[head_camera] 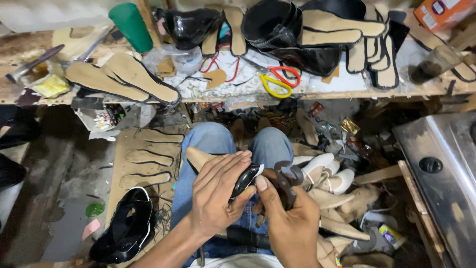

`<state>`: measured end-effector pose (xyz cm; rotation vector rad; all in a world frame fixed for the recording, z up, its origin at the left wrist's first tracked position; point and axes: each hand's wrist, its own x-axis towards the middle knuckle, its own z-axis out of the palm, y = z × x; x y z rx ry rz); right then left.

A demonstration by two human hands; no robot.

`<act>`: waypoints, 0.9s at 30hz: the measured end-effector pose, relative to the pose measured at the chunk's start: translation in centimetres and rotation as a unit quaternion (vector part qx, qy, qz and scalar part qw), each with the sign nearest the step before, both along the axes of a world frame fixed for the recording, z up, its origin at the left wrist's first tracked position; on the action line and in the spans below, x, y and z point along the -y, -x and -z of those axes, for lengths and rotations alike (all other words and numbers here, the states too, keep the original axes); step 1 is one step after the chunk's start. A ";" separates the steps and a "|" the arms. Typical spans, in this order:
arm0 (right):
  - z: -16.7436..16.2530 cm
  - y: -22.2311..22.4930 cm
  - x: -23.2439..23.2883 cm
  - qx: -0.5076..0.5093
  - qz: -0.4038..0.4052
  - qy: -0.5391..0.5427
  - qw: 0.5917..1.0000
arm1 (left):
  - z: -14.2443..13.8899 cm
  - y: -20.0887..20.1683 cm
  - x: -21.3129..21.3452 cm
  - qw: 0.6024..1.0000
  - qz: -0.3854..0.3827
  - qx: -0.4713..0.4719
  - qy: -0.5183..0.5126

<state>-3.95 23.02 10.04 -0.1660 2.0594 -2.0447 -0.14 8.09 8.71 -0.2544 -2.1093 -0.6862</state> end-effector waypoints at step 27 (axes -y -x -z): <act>-7.9 3.8 0.9 -0.156 -0.425 -0.348 0.821 | -4.4 -4.7 1.9 0.979 -0.018 0.180 -0.094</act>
